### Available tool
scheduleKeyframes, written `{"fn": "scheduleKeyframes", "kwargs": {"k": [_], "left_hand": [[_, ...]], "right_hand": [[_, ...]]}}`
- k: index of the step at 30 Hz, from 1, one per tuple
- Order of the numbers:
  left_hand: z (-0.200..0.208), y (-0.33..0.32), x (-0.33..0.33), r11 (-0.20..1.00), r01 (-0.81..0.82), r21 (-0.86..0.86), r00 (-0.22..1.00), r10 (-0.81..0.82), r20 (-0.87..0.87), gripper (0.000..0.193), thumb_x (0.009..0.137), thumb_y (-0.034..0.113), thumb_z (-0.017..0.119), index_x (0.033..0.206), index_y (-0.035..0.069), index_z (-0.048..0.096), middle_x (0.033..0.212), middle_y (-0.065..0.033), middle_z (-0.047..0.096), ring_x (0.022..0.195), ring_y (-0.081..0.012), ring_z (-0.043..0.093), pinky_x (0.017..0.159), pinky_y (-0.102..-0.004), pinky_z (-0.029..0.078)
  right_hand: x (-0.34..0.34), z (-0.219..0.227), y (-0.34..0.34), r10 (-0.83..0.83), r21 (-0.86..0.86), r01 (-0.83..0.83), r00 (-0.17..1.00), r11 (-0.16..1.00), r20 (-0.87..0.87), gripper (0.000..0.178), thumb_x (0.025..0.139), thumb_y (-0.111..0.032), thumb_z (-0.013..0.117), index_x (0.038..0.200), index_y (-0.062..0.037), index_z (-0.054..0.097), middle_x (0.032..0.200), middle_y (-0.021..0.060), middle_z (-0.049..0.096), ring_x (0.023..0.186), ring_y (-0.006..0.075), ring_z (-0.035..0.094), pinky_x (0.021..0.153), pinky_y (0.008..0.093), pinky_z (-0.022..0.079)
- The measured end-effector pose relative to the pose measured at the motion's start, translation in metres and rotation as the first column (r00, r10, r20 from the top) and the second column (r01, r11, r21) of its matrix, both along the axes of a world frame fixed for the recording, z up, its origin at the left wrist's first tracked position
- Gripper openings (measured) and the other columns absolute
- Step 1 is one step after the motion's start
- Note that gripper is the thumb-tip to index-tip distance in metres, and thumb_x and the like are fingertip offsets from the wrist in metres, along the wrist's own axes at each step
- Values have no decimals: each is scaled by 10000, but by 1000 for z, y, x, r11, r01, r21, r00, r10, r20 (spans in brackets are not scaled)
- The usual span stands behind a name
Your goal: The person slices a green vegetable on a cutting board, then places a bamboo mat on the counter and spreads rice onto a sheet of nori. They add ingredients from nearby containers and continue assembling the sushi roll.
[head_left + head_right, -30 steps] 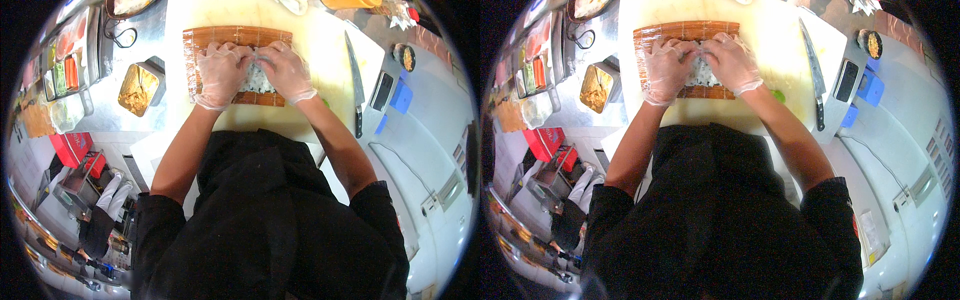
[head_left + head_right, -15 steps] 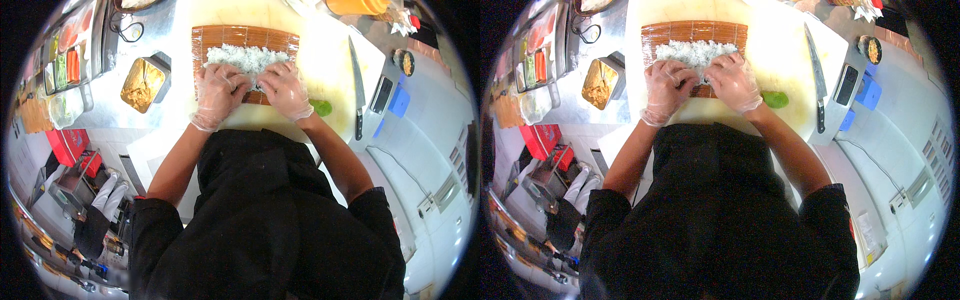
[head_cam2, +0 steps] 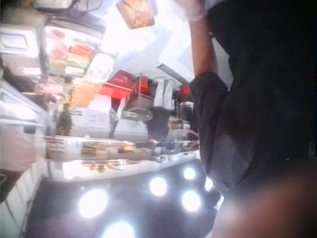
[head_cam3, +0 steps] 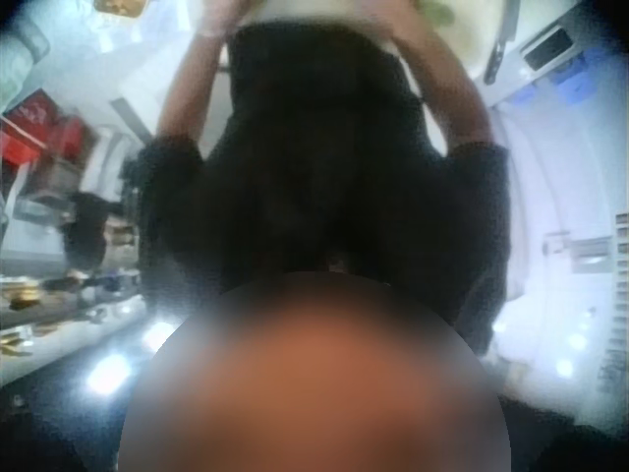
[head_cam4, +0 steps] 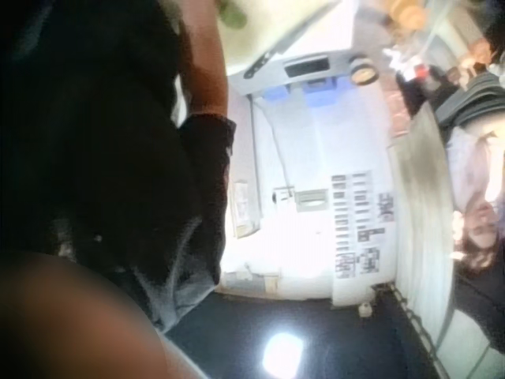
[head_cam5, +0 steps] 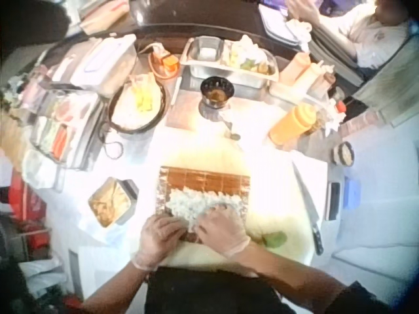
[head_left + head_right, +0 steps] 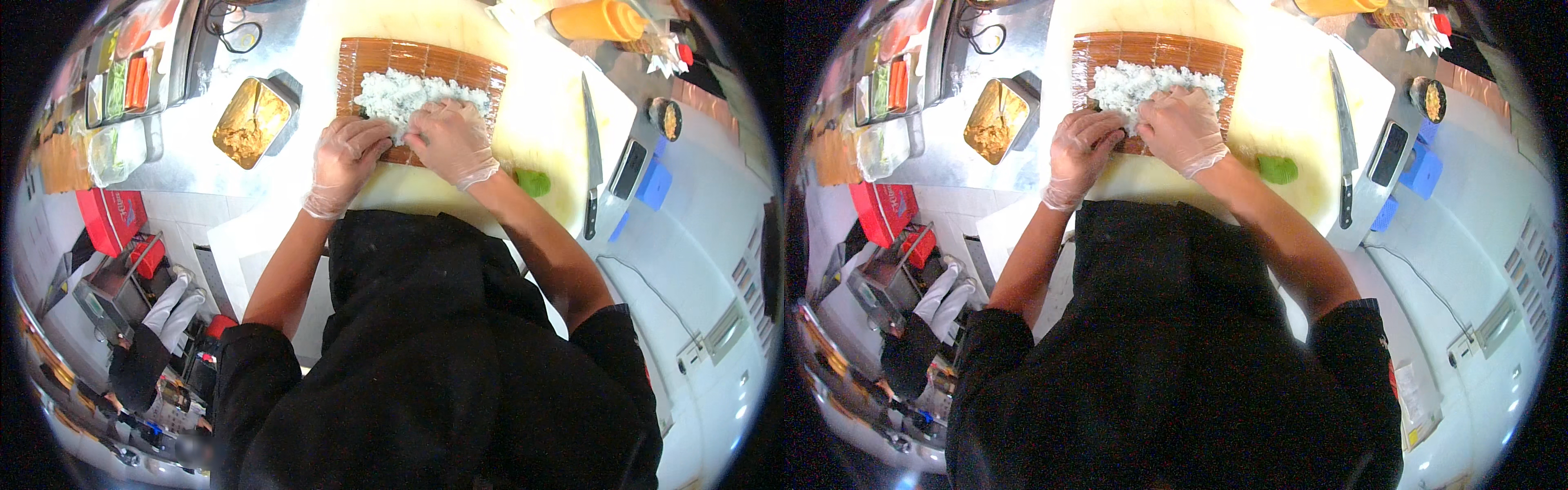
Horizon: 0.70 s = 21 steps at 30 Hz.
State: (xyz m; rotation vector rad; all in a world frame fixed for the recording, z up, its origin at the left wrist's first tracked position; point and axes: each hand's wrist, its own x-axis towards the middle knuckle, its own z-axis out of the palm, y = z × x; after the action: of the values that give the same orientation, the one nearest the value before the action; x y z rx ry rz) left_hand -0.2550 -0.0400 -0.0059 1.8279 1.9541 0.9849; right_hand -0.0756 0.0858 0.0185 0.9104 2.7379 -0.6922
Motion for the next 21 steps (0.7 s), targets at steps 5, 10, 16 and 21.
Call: {"fn": "scheduleKeyframes", "kwargs": {"k": [5, 10, 16, 21], "left_hand": [[3, -15, 2, 952, -255, -169, 961, 268, 63, 259, 758, 169, 960, 957, 94, 813, 877, -78, 740, 946, -286, 726, 844, -406, 603], [5, -16, 9, 889, -366, -274, 906, 408, 111, 200, 839, 173, 917, 980, 66, 824, 870, -127, 765, 867, -304, 735, 810, -398, 603], [19, -6, 5, 839, -414, -353, 860, 487, 150, 138, 900, 148, 854, 1022, 84, 849, 959, -150, 804, 906, -303, 737, 842, -415, 598], [3, -18, -3, 937, -274, -215, 941, 308, 143, 184, 844, 85, 859, 1023, 121, 859, 980, -92, 808, 955, -286, 720, 871, -397, 588]], "right_hand": [[-11, 6, -17, 27, 87, -2, 959, 996, -281, 279, 878, -164, 747, 1150, -106, 724, 1091, 65, 723, 1093, 336, 659, 924, 498, 506], [-19, -14, -10, 112, 78, -88, 902, 993, -417, 207, 924, -231, 693, 1102, -154, 765, 1051, 52, 730, 1006, 310, 707, 845, 476, 556], [-48, -17, 5, -106, -189, 44, 937, 981, -333, 169, 981, -287, 683, 970, -140, 765, 888, 127, 731, 881, 354, 732, 801, 504, 571], [-44, -26, -22, -155, -25, 158, 908, 987, -389, 179, 982, -266, 675, 1063, -131, 763, 973, 142, 739, 932, 405, 691, 851, 535, 559]]}}
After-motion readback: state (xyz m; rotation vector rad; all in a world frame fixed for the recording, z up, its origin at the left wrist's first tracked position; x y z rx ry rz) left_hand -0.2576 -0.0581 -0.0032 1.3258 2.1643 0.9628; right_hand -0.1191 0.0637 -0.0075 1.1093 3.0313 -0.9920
